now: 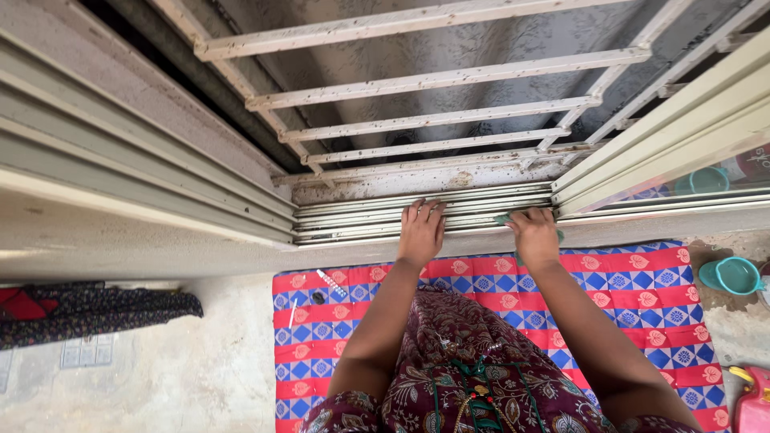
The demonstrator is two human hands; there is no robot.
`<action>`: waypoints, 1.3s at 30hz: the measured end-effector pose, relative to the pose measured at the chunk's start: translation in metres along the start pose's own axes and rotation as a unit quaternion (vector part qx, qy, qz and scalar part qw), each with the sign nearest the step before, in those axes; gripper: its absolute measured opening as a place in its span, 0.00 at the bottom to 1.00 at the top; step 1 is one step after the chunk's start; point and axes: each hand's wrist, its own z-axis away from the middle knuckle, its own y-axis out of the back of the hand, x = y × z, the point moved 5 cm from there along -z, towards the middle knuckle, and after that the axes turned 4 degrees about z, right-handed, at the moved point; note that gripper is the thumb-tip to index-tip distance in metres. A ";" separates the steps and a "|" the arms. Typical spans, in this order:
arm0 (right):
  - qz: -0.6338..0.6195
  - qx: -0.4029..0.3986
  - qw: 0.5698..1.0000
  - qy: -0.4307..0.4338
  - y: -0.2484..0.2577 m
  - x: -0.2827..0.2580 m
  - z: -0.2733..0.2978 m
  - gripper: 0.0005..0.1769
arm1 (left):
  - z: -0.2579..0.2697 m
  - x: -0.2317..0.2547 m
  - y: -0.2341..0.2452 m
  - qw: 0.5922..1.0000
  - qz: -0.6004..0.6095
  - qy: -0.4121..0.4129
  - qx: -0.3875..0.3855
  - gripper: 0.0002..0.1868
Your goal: The person sits on a mat and wipes a metal window grill with a green cloth. They clean the horizontal and vertical bars of the grill, moving the cloth back and forth to remove dust and grime.
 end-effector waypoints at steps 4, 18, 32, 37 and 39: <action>-0.030 0.010 0.998 0.059 -0.033 -0.056 -0.001 0.04 | -0.009 -0.002 -0.014 0.990 -0.103 -0.005 -0.099 0.28; 0.092 0.017 0.995 0.017 0.009 0.019 0.012 0.18 | -0.015 -0.003 -0.015 0.967 -0.157 0.064 -0.191 0.33; -0.165 0.012 0.985 -0.042 -0.048 -0.137 -0.018 0.08 | 0.003 -0.031 0.007 0.986 0.152 0.057 0.042 0.25; -0.121 -0.033 0.990 -0.061 -0.030 -0.028 -0.007 0.10 | 0.031 -0.058 0.031 0.996 -0.027 0.083 0.014 0.25; -0.068 0.003 0.997 -0.025 -0.012 0.010 -0.002 0.06 | 0.039 -0.062 0.037 0.993 -0.079 0.082 -0.038 0.28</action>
